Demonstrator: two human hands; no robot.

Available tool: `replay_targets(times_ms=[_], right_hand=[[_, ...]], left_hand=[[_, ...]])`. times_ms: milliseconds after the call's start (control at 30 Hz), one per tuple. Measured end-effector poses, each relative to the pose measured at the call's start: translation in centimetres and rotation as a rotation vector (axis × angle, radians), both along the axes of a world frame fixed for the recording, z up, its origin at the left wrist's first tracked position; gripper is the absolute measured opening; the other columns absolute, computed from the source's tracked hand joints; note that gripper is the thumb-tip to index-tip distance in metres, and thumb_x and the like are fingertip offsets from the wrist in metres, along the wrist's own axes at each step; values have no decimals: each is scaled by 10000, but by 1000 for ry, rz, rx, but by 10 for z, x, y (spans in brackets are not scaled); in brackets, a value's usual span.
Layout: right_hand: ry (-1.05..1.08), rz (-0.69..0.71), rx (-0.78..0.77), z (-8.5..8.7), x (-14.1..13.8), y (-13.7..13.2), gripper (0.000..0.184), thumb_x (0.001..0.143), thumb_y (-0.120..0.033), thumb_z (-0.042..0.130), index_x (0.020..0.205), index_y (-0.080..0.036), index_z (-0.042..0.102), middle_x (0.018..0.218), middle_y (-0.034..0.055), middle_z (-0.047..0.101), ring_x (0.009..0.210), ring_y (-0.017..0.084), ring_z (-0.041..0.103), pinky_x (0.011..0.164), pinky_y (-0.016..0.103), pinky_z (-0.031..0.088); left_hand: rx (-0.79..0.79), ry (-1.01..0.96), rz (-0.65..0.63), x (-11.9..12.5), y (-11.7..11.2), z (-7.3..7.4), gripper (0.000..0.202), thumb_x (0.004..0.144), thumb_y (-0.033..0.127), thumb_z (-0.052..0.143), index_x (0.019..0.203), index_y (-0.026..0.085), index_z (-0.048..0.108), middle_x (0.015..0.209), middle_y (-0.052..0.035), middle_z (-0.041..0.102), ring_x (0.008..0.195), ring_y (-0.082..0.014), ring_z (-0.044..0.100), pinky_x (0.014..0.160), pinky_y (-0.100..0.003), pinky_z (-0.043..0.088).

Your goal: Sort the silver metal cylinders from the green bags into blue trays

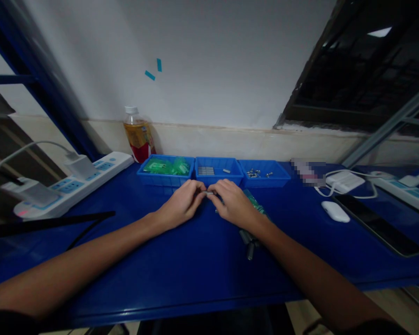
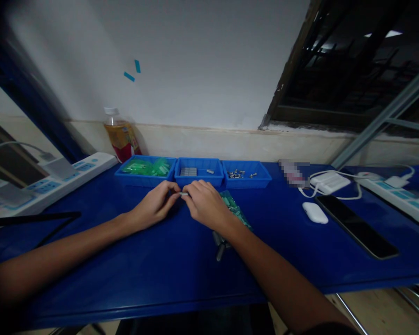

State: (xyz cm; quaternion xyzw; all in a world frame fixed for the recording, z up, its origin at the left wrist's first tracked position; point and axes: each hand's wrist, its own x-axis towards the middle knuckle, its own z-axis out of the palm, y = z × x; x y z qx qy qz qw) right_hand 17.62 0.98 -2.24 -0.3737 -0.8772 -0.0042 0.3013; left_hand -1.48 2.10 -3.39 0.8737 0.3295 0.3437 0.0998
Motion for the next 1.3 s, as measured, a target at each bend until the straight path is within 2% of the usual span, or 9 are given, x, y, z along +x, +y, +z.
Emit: replay_targets(times_ms=[167,300,433,667,800,967,1133,1200,1300], right_hand=[[122,17,-26,0,1,2,145,935,-224,457,884,-167,580,829,52,614,808,174,545,771,303,411],[150,17,-15,2,-1,-3,157,876,-242,562,1010,-164,550,853,52,608,817,182,552,760,301,430],[123,46,14,5,-2,-7,61,893,-202,529,925,-166,566,855,56,622,801,173,560,753,288,428],[183,-10,-47,2,-2,-4,152,931,-203,454,862,-180,587,811,41,645,777,162,593,745,281,430],[227,-24,-110,0,-6,-9,119,890,-233,527,993,-184,562,822,33,633,769,163,588,708,270,444],[134,15,-17,7,-4,-12,101,888,-183,499,958,-180,571,856,52,629,809,174,575,756,287,447],[130,-212,148,18,24,18,134,869,-222,516,870,-159,634,869,90,618,889,215,559,820,327,436],[110,-357,118,22,34,37,146,855,-223,529,859,-150,655,853,91,622,859,209,572,798,311,439],[-102,-452,-52,29,37,65,196,858,-225,516,935,-134,671,911,100,660,875,200,602,795,282,435]], left_hand=[[28,19,21,1,0,1,127,918,264,443,981,163,489,845,-39,566,787,-172,526,712,-300,441],[42,26,40,0,2,-1,163,945,269,393,955,164,517,840,-41,584,779,-171,534,716,-296,438],[33,35,65,-1,3,-2,228,957,289,354,918,165,541,821,-42,590,771,-175,547,714,-297,441],[51,-3,50,0,-4,3,161,930,296,428,1008,172,493,878,-44,591,801,-170,569,735,-292,459],[26,19,67,-2,-2,1,169,951,286,362,965,176,490,852,-45,584,778,-169,565,719,-299,459],[-31,43,88,-2,2,-2,238,964,325,322,952,175,506,872,-54,594,813,-181,574,752,-317,474],[-8,250,-115,2,-1,1,425,948,341,399,1344,187,374,1329,-121,498,1195,-232,478,1007,-404,388],[7,352,-186,4,-2,3,477,956,319,385,1417,237,292,1441,-97,395,1302,-244,378,1056,-444,330],[6,397,-169,4,-2,2,448,965,306,362,1407,250,320,1419,-96,423,1293,-255,388,1036,-474,342]])
